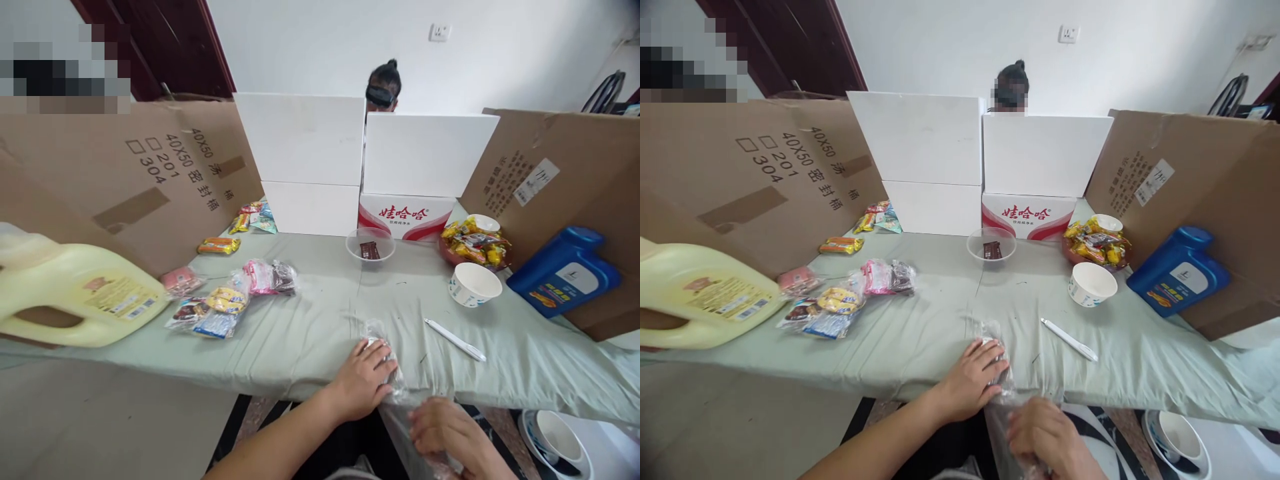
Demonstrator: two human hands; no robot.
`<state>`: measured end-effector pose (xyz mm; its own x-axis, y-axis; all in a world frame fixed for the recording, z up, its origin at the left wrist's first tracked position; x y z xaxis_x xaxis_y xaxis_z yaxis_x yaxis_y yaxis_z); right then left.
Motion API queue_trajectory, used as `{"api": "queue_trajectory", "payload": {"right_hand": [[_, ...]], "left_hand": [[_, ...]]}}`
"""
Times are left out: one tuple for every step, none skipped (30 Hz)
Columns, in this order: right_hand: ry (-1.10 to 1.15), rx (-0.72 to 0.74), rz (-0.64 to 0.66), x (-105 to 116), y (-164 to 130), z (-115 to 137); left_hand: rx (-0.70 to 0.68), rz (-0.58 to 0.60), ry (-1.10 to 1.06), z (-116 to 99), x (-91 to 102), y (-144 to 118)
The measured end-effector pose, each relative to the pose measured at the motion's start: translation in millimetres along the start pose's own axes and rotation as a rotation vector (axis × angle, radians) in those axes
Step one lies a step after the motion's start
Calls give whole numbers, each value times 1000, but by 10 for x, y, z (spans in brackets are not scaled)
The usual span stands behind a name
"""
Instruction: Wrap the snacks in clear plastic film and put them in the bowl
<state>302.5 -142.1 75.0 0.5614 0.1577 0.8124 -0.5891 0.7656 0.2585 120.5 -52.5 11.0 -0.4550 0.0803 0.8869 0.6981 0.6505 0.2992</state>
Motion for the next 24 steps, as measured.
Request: {"api": "queue_trajectory", "payload": {"right_hand": [[129,-67,39,-4,82,10],[245,-146,51,-26,169,-11],[340,-225,36,-63,263,-61],[412,-296,1,-113,366,-136],[462,-354,-39,-175,477,-229],[485,-404,-79,-242,592,-334],[479,-445,-116,-309,709,-443],[432,-482,-133,-375,822,-546],[349,-516,-138,-433,924,-637],[256,-543,-134,-481,1013,-710],[163,-567,-124,-520,1084,-762],[84,-584,-117,-549,1136,-794],[26,-594,-113,-570,1172,-808],[-10,-602,-113,-587,1193,-807],[-35,-608,-112,-601,1204,-796],[-66,-616,-110,-616,1207,-781],[-96,-624,-106,-632,1209,-764],[-123,-629,-102,-649,1210,-749],[-148,-633,-100,-665,1213,-739],[-172,-636,-99,-678,1217,-736],[-194,-636,-100,-684,1221,-741],[-214,-635,-102,-681,1222,-754],[-231,-638,-104,-668,1220,-774],[-259,-642,-116,-641,1211,-797]], "left_hand": [[-40,21,-24,-6,2,-26],[-64,33,-48,0,11,-49],[-75,32,-74,13,25,-70],[-75,15,-107,31,41,-87],[-66,-20,-145,53,57,-101],[-46,-74,-189,78,73,-112],[-15,-143,-236,108,87,-123],[34,-219,-286,143,97,-135],[100,-292,-335,182,101,-147],[173,-357,-383,222,101,-161],[244,-411,-427,257,99,-174],[301,-451,-463,284,96,-185],[337,-474,-487,300,93,-191],[346,-479,-495,304,92,-191],[330,-475,-485,295,93,-185],[306,-467,-456,278,94,-175],[281,-457,-409,257,94,-163],[260,-448,-350,233,92,-149],[244,-438,-286,207,86,-132],[237,-426,-221,183,76,-114],[236,-407,-160,161,62,-94],[239,-380,-108,142,46,-74],[245,-352,-63,127,30,-56],[254,-329,-28,118,16,-41]]}}
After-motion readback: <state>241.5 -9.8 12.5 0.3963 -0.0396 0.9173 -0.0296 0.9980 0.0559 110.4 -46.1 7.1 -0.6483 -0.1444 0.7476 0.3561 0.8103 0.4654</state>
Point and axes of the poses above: each hand's wrist, its own y-axis towards the middle knuckle, its own x-axis out of the back of the hand, z = x × y, the point moved 3 cm from there along y, towards the middle knuckle, and after that the axes turned 1 degree about -z, right-handed, at the moved point
